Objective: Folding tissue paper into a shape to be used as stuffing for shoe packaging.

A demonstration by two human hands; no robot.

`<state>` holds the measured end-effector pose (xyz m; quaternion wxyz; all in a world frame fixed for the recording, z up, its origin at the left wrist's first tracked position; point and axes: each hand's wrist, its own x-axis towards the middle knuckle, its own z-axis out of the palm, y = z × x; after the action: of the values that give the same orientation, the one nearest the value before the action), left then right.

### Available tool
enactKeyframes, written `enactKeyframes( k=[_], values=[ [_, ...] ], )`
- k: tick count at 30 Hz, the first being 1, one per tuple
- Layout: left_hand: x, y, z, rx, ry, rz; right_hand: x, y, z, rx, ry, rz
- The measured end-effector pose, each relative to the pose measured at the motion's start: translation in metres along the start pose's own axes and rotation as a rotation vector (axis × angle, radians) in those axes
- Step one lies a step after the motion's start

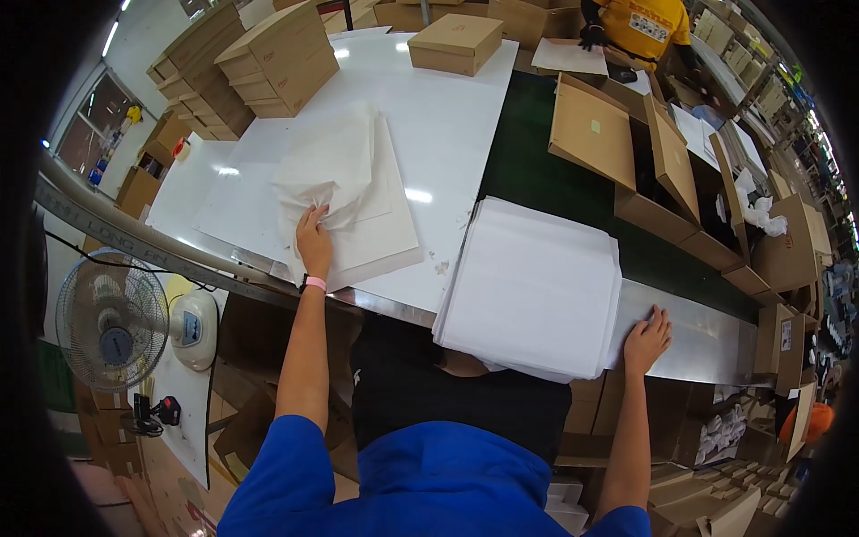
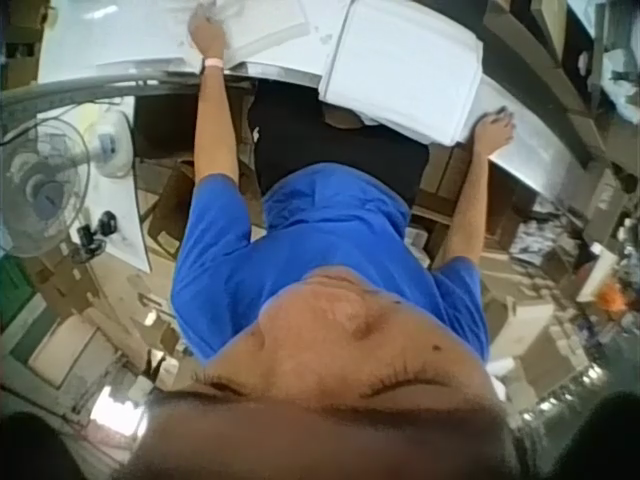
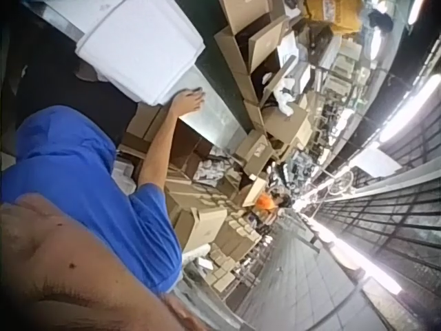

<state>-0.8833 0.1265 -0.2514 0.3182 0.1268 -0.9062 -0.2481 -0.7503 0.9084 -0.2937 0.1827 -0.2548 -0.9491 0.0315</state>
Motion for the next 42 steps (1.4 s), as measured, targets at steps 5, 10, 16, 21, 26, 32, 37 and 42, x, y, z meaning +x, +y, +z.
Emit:
enactKeyframes(
  k=[5,10,16,21,26,32,37,42],
  values=[
    [0.002,0.009,0.005,0.097,-0.032,0.053,-0.001,0.000,-0.001,0.010,-0.004,0.007],
    [0.001,0.014,0.002,0.194,-0.062,0.035,-0.001,0.002,-0.001,0.001,-0.015,0.011],
    [0.010,-0.013,0.004,0.028,-0.038,-0.008,0.001,-0.001,0.001,0.010,-0.016,0.008],
    [0.010,0.000,0.001,-0.146,0.078,-0.134,0.000,0.000,-0.001,0.015,-0.011,0.009],
    [0.053,0.034,-0.015,-0.198,0.289,-0.293,-0.002,0.000,-0.003,-0.005,-0.020,0.031],
    [0.056,0.034,0.024,0.050,-0.061,0.197,-0.003,-0.010,-0.010,0.023,-0.033,0.044],
    [0.034,0.031,0.049,0.132,-0.245,0.135,-0.002,-0.009,-0.012,0.023,-0.031,0.050],
    [0.036,0.021,0.051,0.034,-0.301,0.151,-0.002,-0.006,-0.014,0.009,-0.036,0.052]
  ],
)
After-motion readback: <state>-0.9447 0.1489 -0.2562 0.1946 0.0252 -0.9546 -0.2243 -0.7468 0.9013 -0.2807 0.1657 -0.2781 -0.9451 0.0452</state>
